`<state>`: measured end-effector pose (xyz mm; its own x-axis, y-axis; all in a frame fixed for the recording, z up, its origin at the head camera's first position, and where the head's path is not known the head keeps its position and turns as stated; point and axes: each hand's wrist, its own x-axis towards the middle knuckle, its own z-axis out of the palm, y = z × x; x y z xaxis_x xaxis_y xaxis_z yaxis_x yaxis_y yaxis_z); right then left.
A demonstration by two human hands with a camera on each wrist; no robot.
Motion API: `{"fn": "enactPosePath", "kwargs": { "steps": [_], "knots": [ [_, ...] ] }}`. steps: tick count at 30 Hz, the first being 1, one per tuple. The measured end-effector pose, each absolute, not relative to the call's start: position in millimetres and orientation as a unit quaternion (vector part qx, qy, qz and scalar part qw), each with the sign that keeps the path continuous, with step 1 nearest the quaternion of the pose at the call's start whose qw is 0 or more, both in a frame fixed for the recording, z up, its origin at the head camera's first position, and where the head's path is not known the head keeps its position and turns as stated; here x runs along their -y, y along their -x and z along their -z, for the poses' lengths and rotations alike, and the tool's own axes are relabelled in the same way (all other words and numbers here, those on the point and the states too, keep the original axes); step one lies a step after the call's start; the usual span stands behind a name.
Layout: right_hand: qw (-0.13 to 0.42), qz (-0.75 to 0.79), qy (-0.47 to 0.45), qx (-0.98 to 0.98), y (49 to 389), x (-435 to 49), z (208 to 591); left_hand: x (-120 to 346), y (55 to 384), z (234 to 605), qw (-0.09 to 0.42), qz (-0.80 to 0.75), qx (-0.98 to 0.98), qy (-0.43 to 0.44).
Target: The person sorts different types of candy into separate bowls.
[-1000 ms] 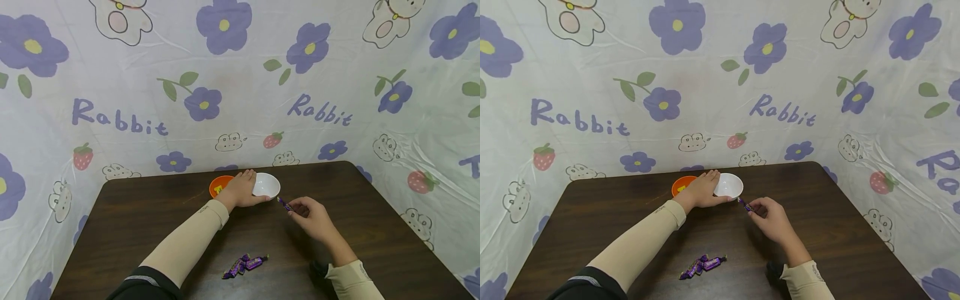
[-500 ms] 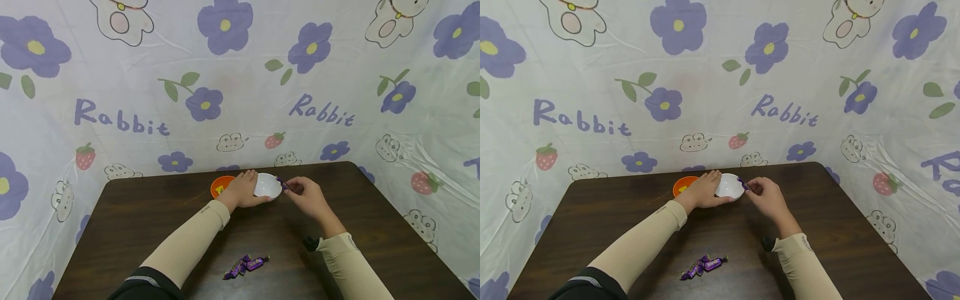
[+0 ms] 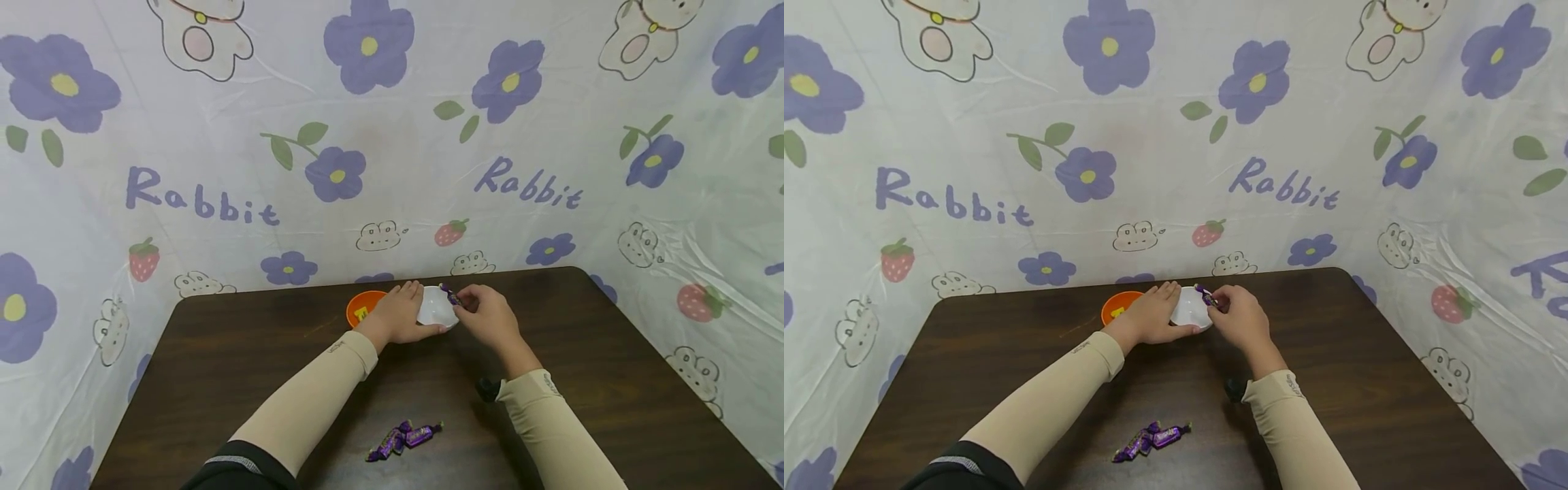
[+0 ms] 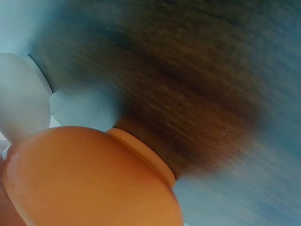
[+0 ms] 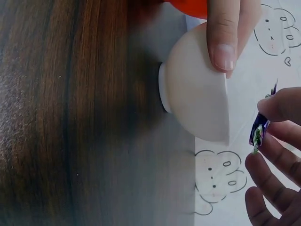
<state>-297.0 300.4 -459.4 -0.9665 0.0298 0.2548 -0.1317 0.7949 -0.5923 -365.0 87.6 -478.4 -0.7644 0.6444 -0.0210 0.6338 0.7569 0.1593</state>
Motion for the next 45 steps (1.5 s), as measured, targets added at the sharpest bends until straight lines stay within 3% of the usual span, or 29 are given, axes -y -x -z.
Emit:
{"fn": "enactPosePath", "kwargs": {
  "steps": [12, 45],
  "knots": [
    [0.113, -0.301, -0.024, 0.947, 296.2, -299.3, 461.4, -89.8, 363.9, 475.6, 0.035, -0.060, -0.936, -0.346],
    [0.076, -0.297, -0.087, 0.948, 246.6, -298.5, 463.4, -88.2, 362.9, 474.4, 0.036, -0.062, -0.938, -0.339]
  ]
}}
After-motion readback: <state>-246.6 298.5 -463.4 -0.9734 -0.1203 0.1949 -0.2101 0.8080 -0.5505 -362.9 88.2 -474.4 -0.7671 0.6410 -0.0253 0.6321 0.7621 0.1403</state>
